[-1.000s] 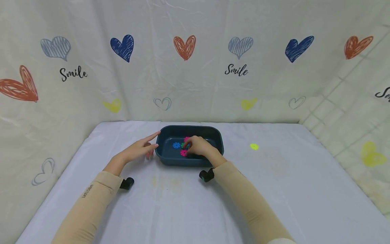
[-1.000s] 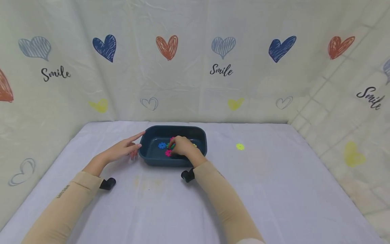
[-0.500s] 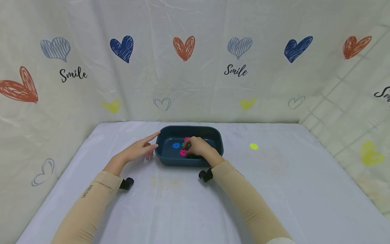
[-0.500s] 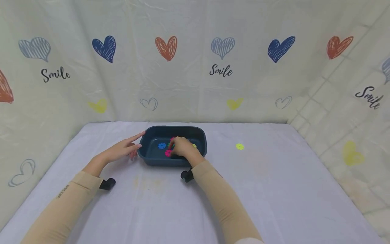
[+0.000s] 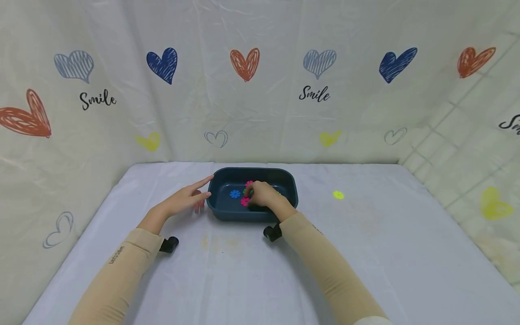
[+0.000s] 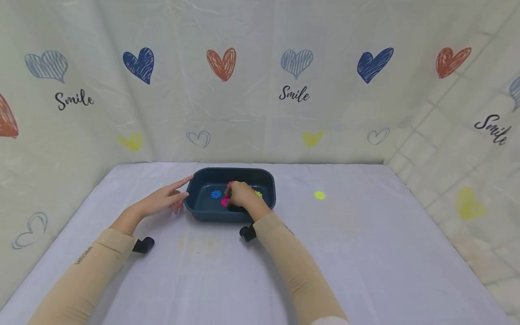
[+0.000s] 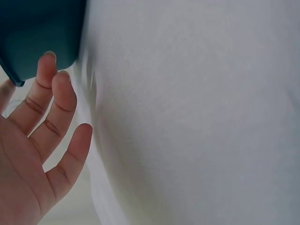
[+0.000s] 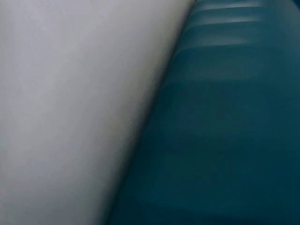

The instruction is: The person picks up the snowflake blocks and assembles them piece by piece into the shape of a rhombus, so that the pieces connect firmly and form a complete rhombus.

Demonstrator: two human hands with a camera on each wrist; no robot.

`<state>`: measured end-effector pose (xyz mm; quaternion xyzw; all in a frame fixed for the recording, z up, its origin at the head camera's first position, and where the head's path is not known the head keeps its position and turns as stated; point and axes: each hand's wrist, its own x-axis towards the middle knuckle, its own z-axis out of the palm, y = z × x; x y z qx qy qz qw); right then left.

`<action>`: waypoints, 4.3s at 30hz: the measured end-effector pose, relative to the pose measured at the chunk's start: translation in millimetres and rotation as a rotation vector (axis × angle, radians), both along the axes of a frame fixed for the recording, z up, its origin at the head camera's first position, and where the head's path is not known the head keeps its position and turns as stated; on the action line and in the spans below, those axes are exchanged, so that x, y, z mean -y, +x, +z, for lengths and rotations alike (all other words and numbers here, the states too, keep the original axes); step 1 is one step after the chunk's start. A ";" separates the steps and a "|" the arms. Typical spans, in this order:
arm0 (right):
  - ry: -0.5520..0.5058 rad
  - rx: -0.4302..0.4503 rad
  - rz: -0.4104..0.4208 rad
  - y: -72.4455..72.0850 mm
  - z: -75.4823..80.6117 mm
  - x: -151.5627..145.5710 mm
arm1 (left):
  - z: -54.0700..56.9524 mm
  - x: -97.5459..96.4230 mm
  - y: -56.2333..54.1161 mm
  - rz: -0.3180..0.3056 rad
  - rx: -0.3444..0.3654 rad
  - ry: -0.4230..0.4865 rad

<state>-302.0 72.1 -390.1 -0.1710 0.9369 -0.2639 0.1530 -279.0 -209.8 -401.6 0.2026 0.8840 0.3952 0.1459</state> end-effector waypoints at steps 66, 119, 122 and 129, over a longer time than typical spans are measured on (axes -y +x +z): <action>-0.577 0.168 -0.174 5.8 9.1 -32.4 | -2.4 1.0 -1.0 -0.005 0.012 0.016; -0.562 -0.156 -0.225 30.4 14.7 -156.3 | -2.7 0.9 -0.9 0.009 0.019 0.013; -0.556 -0.151 -0.247 30.5 12.2 -170.1 | -2.1 1.0 -0.8 0.008 0.019 0.015; -0.525 -0.151 -0.283 28.6 4.4 -202.0 | -0.7 1.2 -0.1 -0.002 0.012 0.024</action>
